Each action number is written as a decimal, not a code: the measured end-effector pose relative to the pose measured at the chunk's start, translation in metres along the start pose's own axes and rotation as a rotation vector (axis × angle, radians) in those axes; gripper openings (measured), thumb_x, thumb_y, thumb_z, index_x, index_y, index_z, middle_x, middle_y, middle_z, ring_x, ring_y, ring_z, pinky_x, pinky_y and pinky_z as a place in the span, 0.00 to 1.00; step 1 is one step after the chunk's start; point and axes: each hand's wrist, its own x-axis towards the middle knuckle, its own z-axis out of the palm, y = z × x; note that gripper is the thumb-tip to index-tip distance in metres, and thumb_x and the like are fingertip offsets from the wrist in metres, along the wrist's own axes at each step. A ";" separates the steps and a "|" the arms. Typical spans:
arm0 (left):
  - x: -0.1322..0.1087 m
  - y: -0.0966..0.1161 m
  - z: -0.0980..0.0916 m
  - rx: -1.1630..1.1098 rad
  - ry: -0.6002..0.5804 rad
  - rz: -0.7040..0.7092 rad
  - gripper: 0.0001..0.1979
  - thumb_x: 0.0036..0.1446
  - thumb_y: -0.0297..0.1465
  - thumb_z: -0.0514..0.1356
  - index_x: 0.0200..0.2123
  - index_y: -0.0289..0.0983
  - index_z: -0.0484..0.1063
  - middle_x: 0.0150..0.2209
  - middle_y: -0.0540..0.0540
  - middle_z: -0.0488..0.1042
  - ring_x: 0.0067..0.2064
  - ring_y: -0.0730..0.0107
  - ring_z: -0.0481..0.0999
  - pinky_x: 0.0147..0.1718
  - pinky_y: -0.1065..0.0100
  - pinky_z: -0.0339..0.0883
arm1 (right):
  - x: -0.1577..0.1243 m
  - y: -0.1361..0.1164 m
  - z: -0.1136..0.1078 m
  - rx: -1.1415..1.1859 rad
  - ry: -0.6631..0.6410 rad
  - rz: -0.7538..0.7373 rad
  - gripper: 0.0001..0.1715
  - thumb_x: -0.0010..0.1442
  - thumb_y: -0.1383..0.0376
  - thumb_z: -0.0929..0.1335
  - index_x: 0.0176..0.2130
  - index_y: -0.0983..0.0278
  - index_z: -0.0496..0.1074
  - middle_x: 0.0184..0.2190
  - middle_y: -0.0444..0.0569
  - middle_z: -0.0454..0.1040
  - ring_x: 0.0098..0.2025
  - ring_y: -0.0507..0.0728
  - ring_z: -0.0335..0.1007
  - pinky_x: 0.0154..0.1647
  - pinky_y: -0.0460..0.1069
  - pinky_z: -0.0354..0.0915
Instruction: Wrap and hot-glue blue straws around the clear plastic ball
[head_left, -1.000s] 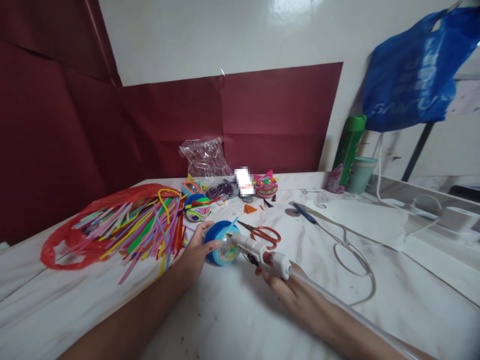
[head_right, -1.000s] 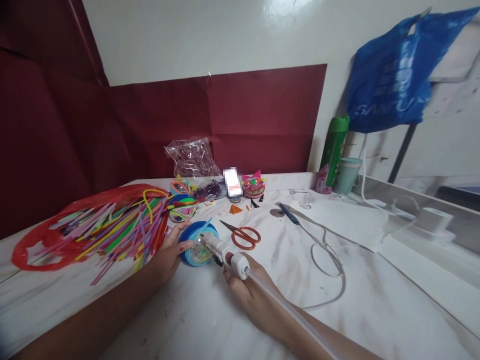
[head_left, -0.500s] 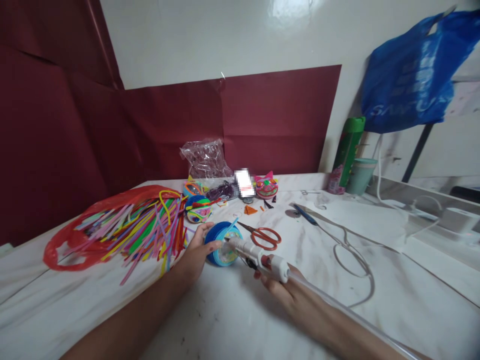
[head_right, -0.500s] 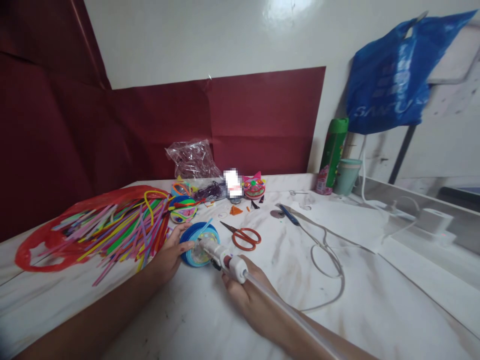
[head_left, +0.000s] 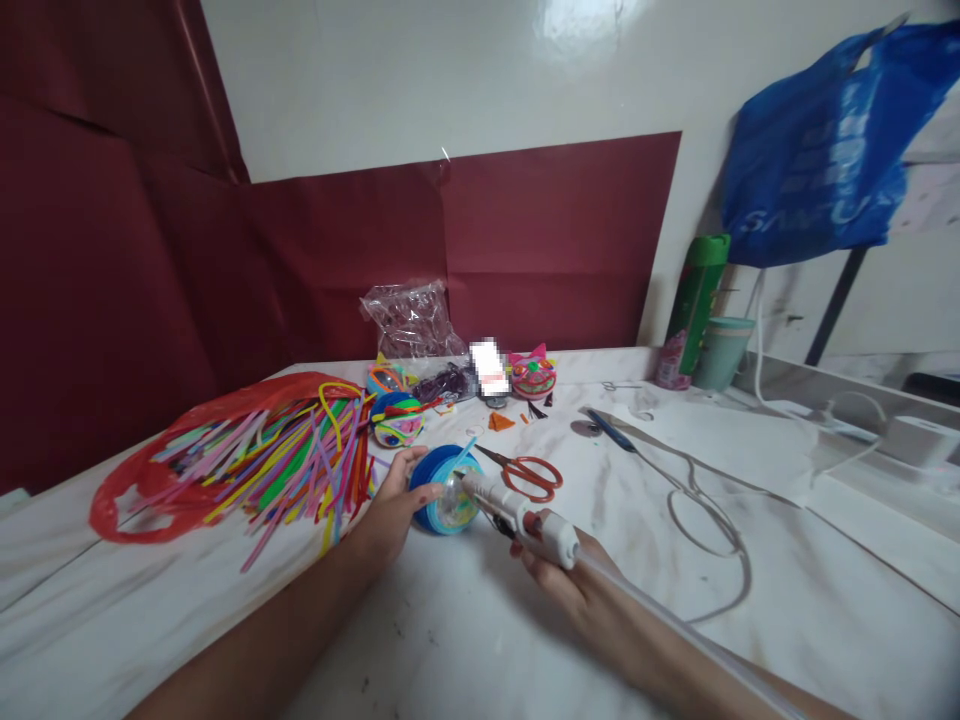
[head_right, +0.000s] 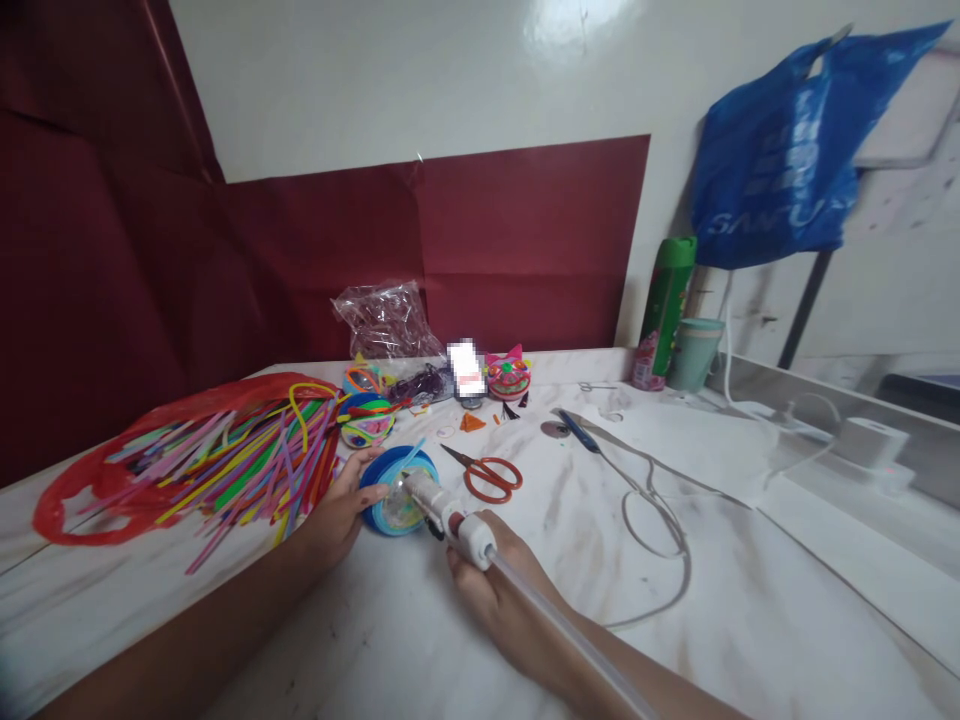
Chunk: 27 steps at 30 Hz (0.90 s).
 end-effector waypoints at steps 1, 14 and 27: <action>0.001 -0.001 0.000 -0.004 0.000 0.004 0.26 0.40 0.28 0.66 0.45 0.42 0.64 0.49 0.46 0.69 0.48 0.59 0.70 0.44 0.62 0.64 | 0.000 -0.002 0.000 -0.006 -0.015 0.001 0.08 0.60 0.64 0.60 0.34 0.62 0.67 0.31 0.47 0.72 0.33 0.56 0.71 0.35 0.48 0.68; 0.000 -0.002 -0.001 0.009 0.006 0.015 0.26 0.40 0.28 0.66 0.45 0.42 0.64 0.49 0.45 0.69 0.50 0.58 0.70 0.45 0.61 0.64 | 0.000 -0.006 -0.002 0.020 -0.001 0.067 0.11 0.59 0.62 0.60 0.35 0.63 0.68 0.32 0.49 0.73 0.34 0.57 0.70 0.37 0.48 0.67; 0.001 -0.004 -0.002 0.016 0.011 0.030 0.25 0.40 0.28 0.66 0.44 0.42 0.65 0.46 0.47 0.71 0.47 0.60 0.71 0.45 0.62 0.64 | 0.003 -0.016 -0.005 -0.028 -0.054 0.169 0.18 0.60 0.58 0.57 0.33 0.63 0.70 0.28 0.46 0.72 0.28 0.55 0.66 0.33 0.48 0.67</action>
